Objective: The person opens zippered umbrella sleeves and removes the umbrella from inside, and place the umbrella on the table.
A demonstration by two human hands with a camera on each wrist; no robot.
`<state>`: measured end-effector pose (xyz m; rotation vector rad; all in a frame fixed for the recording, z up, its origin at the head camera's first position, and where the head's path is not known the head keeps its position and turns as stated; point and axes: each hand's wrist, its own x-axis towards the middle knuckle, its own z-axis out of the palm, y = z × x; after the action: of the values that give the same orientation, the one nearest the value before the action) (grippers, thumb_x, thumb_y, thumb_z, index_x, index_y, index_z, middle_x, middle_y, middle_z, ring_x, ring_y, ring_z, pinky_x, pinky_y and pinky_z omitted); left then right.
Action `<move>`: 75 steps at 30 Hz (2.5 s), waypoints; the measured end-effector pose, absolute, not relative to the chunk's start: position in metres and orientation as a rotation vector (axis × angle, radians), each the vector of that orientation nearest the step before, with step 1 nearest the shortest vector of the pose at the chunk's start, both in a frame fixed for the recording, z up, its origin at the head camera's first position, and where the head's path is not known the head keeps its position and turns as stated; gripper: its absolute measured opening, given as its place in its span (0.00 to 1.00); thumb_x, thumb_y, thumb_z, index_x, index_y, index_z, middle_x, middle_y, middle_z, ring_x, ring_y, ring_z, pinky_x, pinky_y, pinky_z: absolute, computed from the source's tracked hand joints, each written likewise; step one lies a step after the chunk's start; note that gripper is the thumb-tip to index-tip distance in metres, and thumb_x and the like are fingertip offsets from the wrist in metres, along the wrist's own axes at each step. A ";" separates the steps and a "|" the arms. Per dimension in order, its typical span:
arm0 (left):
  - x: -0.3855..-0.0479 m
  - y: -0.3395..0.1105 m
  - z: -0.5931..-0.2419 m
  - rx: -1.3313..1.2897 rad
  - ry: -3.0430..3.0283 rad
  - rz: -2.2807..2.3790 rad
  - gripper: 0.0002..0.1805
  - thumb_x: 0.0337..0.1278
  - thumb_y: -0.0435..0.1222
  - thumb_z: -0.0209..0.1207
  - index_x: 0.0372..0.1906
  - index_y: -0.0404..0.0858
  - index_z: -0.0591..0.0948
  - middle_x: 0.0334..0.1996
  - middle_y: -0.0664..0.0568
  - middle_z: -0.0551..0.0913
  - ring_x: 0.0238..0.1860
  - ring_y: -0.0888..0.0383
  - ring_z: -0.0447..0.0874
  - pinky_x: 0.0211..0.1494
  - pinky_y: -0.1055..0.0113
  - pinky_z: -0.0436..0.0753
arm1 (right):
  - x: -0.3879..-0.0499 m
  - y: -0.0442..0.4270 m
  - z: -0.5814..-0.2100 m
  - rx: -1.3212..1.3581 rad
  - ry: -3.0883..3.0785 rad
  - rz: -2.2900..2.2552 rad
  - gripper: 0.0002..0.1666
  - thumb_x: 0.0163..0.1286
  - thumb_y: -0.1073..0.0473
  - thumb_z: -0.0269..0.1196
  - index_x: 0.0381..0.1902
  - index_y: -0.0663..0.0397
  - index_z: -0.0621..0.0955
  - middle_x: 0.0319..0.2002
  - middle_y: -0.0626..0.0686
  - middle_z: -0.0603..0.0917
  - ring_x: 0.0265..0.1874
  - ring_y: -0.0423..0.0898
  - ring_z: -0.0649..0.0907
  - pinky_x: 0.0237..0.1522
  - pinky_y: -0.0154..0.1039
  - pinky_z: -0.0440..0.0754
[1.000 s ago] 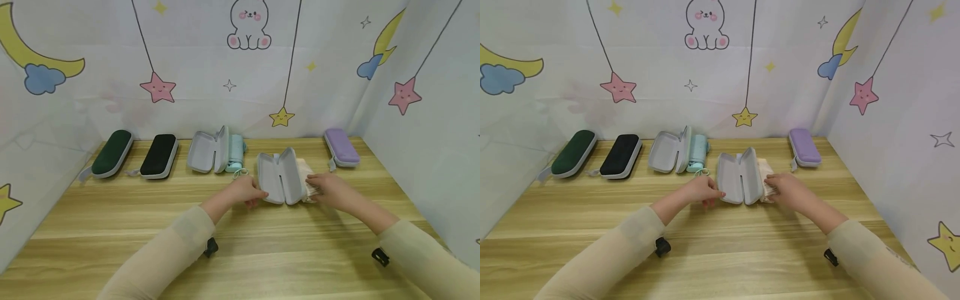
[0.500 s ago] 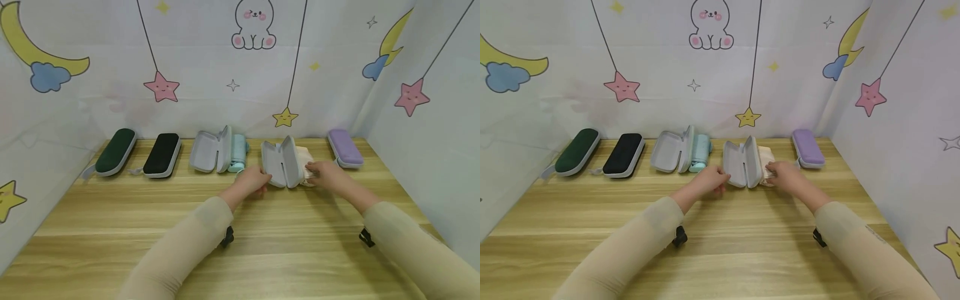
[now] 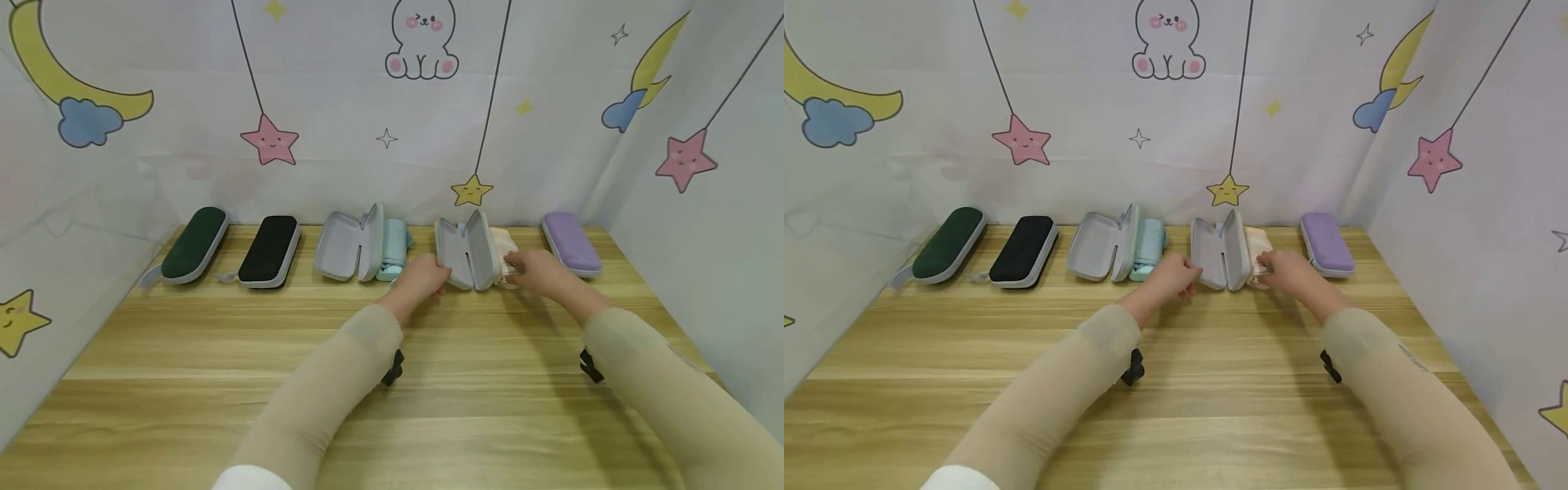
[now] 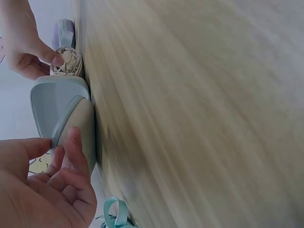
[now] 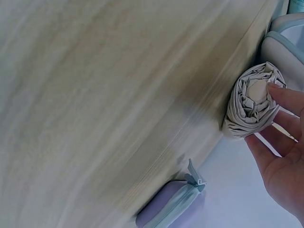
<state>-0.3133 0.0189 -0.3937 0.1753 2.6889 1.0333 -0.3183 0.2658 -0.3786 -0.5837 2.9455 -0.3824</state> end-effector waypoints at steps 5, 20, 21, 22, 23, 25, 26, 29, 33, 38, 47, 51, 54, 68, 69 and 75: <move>-0.317 0.024 -0.394 0.144 2.709 1.014 0.20 0.71 0.48 0.52 0.27 0.40 0.81 0.20 0.56 0.83 0.23 0.57 0.84 0.29 0.64 0.76 | -0.327 0.266 -0.379 -0.576 2.947 -0.397 0.31 0.67 0.61 0.64 0.62 0.74 0.71 0.62 0.70 0.71 0.61 0.68 0.70 0.61 0.59 0.67; -0.312 0.018 -0.393 0.140 2.655 1.121 0.16 0.71 0.48 0.52 0.41 0.40 0.82 0.26 0.52 0.85 0.23 0.57 0.81 0.29 0.66 0.77 | -0.328 0.278 -0.376 -0.678 2.932 -0.386 0.33 0.66 0.63 0.63 0.64 0.75 0.68 0.62 0.72 0.70 0.62 0.69 0.69 0.62 0.60 0.65; -0.311 0.017 -0.392 0.141 2.652 1.128 0.15 0.71 0.48 0.52 0.41 0.41 0.82 0.26 0.51 0.85 0.23 0.56 0.82 0.29 0.67 0.77 | -0.327 0.281 -0.375 -0.675 2.933 -0.394 0.33 0.66 0.63 0.63 0.65 0.75 0.68 0.63 0.72 0.70 0.62 0.69 0.69 0.62 0.61 0.64; -0.310 0.017 -0.391 0.141 2.644 1.139 0.15 0.71 0.47 0.52 0.42 0.41 0.81 0.26 0.51 0.85 0.24 0.56 0.82 0.30 0.67 0.77 | -0.326 0.285 -0.374 -0.670 2.934 -0.403 0.34 0.66 0.62 0.63 0.65 0.74 0.67 0.63 0.72 0.70 0.63 0.69 0.68 0.63 0.61 0.64; -0.310 0.016 -0.389 0.145 2.639 1.147 0.15 0.72 0.47 0.52 0.42 0.40 0.81 0.27 0.51 0.85 0.25 0.55 0.83 0.30 0.67 0.77 | -0.325 0.289 -0.373 -0.668 2.936 -0.414 0.34 0.66 0.62 0.64 0.65 0.74 0.67 0.63 0.72 0.70 0.62 0.69 0.68 0.63 0.62 0.63; -0.308 0.015 -0.386 0.144 2.626 1.166 0.15 0.72 0.47 0.52 0.43 0.40 0.81 0.26 0.51 0.85 0.25 0.55 0.83 0.31 0.66 0.78 | -0.324 0.297 -0.370 -0.659 2.943 -0.411 0.34 0.66 0.63 0.64 0.65 0.74 0.67 0.63 0.72 0.70 0.62 0.70 0.68 0.63 0.62 0.63; -0.307 0.015 -0.385 0.147 2.621 1.171 0.15 0.72 0.47 0.52 0.43 0.40 0.81 0.27 0.50 0.85 0.25 0.55 0.83 0.32 0.66 0.77 | -0.324 0.302 -0.368 -0.656 2.940 -0.400 0.34 0.66 0.63 0.64 0.65 0.75 0.67 0.63 0.73 0.69 0.62 0.70 0.67 0.63 0.63 0.63; -0.304 0.014 -0.381 0.158 2.604 1.191 0.15 0.72 0.46 0.52 0.45 0.39 0.80 0.28 0.50 0.85 0.25 0.56 0.82 0.33 0.65 0.78 | -0.322 0.317 -0.361 -0.654 2.947 -0.340 0.32 0.66 0.63 0.64 0.62 0.77 0.69 0.60 0.74 0.71 0.59 0.72 0.69 0.60 0.65 0.65; -0.299 0.014 -0.378 0.226 2.638 1.129 0.15 0.72 0.47 0.51 0.46 0.40 0.80 0.27 0.52 0.85 0.25 0.58 0.82 0.31 0.66 0.77 | -0.322 0.338 -0.357 -0.578 2.981 -0.229 0.31 0.66 0.61 0.64 0.60 0.77 0.71 0.59 0.76 0.71 0.58 0.74 0.70 0.58 0.66 0.66; -0.292 0.021 -0.377 0.394 2.746 0.901 0.14 0.73 0.47 0.50 0.44 0.43 0.80 0.24 0.58 0.82 0.25 0.60 0.79 0.29 0.66 0.75 | -0.325 0.359 -0.365 -0.507 3.014 -0.147 0.35 0.67 0.56 0.63 0.62 0.78 0.68 0.62 0.79 0.64 0.60 0.76 0.65 0.60 0.67 0.62; -0.283 0.042 -0.384 0.593 2.873 0.596 0.11 0.69 0.49 0.53 0.42 0.48 0.80 0.32 0.60 0.80 0.29 0.62 0.76 0.32 0.65 0.75 | -0.327 0.369 -0.376 -0.440 2.983 -0.248 0.40 0.68 0.54 0.60 0.67 0.77 0.62 0.62 0.81 0.63 0.58 0.76 0.67 0.57 0.67 0.66; -0.280 0.049 -0.387 0.649 2.865 0.514 0.11 0.68 0.49 0.54 0.42 0.49 0.80 0.33 0.61 0.80 0.28 0.62 0.76 0.30 0.65 0.75 | -0.323 0.370 -0.376 -0.451 3.017 -0.236 0.37 0.67 0.54 0.60 0.65 0.74 0.65 0.50 0.78 0.75 0.46 0.71 0.78 0.45 0.64 0.73; -0.277 0.053 -0.388 0.687 2.861 0.451 0.11 0.69 0.50 0.53 0.42 0.49 0.80 0.33 0.61 0.80 0.28 0.62 0.76 0.30 0.64 0.75 | -0.319 0.369 -0.378 -0.467 3.030 -0.177 0.36 0.66 0.53 0.61 0.63 0.73 0.67 0.43 0.74 0.80 0.39 0.65 0.81 0.40 0.61 0.75; -0.263 0.053 -0.386 0.709 2.835 0.360 0.12 0.70 0.50 0.52 0.45 0.50 0.80 0.35 0.64 0.81 0.30 0.64 0.76 0.34 0.64 0.76 | -0.292 0.353 -0.373 -0.571 3.039 0.050 0.34 0.63 0.49 0.65 0.60 0.66 0.75 0.38 0.66 0.84 0.32 0.59 0.83 0.32 0.57 0.78; -0.262 0.053 -0.387 0.707 2.837 0.351 0.12 0.69 0.50 0.52 0.45 0.51 0.80 0.35 0.64 0.81 0.30 0.64 0.76 0.34 0.64 0.76 | -0.290 0.353 -0.373 -0.575 3.037 0.055 0.33 0.63 0.50 0.65 0.59 0.66 0.75 0.37 0.65 0.84 0.31 0.58 0.83 0.31 0.56 0.77; -0.256 0.056 -0.389 0.753 2.843 0.346 0.11 0.69 0.49 0.53 0.44 0.50 0.81 0.36 0.63 0.82 0.30 0.64 0.76 0.34 0.65 0.76 | -0.280 0.347 -0.371 -0.617 3.032 0.064 0.30 0.61 0.54 0.66 0.57 0.67 0.77 0.26 0.54 0.82 0.23 0.49 0.75 0.24 0.46 0.70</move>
<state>-0.2557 0.0563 -0.3895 0.7526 2.8432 0.3461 -0.2796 0.3469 -0.3707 -0.6170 3.0321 0.0644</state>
